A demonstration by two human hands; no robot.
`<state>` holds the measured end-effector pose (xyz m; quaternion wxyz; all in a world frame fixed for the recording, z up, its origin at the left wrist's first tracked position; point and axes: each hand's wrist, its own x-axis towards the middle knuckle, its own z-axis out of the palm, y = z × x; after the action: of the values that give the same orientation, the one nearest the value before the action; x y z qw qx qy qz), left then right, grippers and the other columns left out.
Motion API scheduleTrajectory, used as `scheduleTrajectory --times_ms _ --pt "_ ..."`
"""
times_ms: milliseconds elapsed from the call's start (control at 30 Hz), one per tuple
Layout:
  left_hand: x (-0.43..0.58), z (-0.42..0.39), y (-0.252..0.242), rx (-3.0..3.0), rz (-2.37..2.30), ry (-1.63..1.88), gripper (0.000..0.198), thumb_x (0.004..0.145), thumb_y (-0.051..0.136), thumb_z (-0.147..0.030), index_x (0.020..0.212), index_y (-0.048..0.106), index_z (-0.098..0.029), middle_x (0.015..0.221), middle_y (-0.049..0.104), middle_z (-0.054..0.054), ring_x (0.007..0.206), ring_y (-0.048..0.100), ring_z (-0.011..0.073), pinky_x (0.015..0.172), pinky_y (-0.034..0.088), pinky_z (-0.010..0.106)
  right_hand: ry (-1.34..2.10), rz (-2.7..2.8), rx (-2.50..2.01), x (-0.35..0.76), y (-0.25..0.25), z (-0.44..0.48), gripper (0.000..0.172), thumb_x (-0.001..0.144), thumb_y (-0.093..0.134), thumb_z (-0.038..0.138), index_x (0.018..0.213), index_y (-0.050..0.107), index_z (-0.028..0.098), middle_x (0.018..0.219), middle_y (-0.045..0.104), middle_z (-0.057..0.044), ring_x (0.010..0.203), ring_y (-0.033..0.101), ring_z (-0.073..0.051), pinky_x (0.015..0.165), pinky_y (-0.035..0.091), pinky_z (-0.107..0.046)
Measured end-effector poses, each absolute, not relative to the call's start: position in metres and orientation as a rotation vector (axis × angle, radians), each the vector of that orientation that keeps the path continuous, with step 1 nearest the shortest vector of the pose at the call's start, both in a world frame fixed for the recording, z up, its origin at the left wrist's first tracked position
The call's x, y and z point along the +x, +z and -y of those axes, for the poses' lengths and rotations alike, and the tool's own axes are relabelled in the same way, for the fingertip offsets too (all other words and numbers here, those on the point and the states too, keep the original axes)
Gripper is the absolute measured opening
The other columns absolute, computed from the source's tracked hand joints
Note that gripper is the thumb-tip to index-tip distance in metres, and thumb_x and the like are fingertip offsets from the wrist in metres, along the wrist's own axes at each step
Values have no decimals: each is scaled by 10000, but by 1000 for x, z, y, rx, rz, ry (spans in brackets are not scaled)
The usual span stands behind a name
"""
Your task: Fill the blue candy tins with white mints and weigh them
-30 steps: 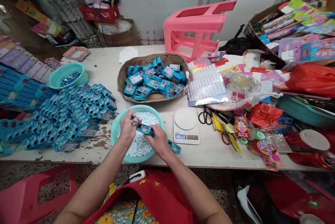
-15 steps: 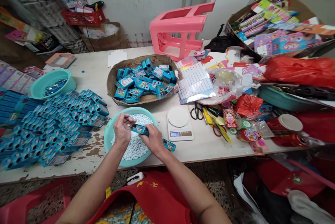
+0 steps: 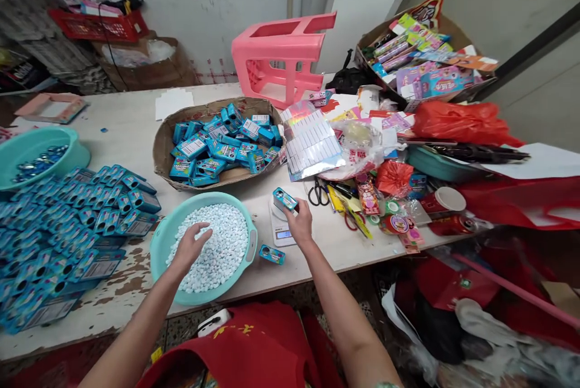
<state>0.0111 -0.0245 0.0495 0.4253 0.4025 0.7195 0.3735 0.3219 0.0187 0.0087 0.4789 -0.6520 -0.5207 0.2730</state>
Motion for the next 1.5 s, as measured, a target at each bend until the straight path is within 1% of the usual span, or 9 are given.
scheduleTrajectory --times_ms 133,300,500,667,800,1033,1233,1400,1500 --pt "13 30 46 972 -1747 853 235 608 746 -359 785 689 -216 923 668 70 862 578 263 758 432 317 670 1248 -1611 335 -18 -33 410 724 655 431 1032 566 176 988 600 -74 903 588 -217 817 506 -398" --pt "3 31 44 969 -1783 886 274 634 734 -409 816 689 -209 944 676 68 859 582 247 715 435 287 615 1172 -1662 346 -29 -6 614 733 656 451 1244 444 186 1241 508 -131 1152 502 -252 931 455 -435" --pt "2 37 37 909 -1766 863 333 641 730 -456 834 683 -188 943 667 79 820 591 226 693 446 281 592 1093 -1761 358 -39 62 448 838 530 466 1180 493 180 1171 527 -143 1060 538 -243 851 500 -439" --pt "14 35 34 878 -1722 848 373 639 727 -483 859 675 -186 931 664 81 790 622 224 699 465 300 699 1164 -1748 355 -48 105 295 830 541 467 964 618 215 977 618 -94 920 595 -239 777 536 -432" --pt "22 30 33 881 -1697 874 383 646 717 -498 866 667 -188 919 662 65 776 629 208 713 465 297 724 1179 -1745 357 -53 111 292 812 565 459 954 626 211 970 639 -96 892 611 -243 772 537 -447" --pt "41 26 32 867 -1658 908 364 659 709 -495 840 659 -183 905 664 60 790 628 208 733 471 304 707 1196 -1708 366 -42 63 432 790 590 422 1140 527 176 1079 626 -129 970 609 -239 797 523 -425" --pt "41 35 36 801 -1681 945 340 653 724 -473 817 663 -182 899 673 65 771 629 208 716 464 296 683 1253 -1668 346 -34 -7 704 650 723 419 1254 446 186 1235 545 -140 1062 551 -253 829 500 -395" --pt "36 42 44 689 -1679 966 370 631 742 -473 826 653 -171 897 675 86 774 638 220 714 468 311 678 1309 -1638 331 -16 -36 424 721 652 423 1053 567 173 935 646 -70 854 596 -227 782 494 -393" --pt "44 41 53 610 -1586 998 419 662 713 -508 885 644 -160 933 677 110 785 652 221 726 485 326 659 1405 -1557 318 19 -33 359 734 660 395 1025 599 193 975 636 -63 916 584 -233 849 464 -395"
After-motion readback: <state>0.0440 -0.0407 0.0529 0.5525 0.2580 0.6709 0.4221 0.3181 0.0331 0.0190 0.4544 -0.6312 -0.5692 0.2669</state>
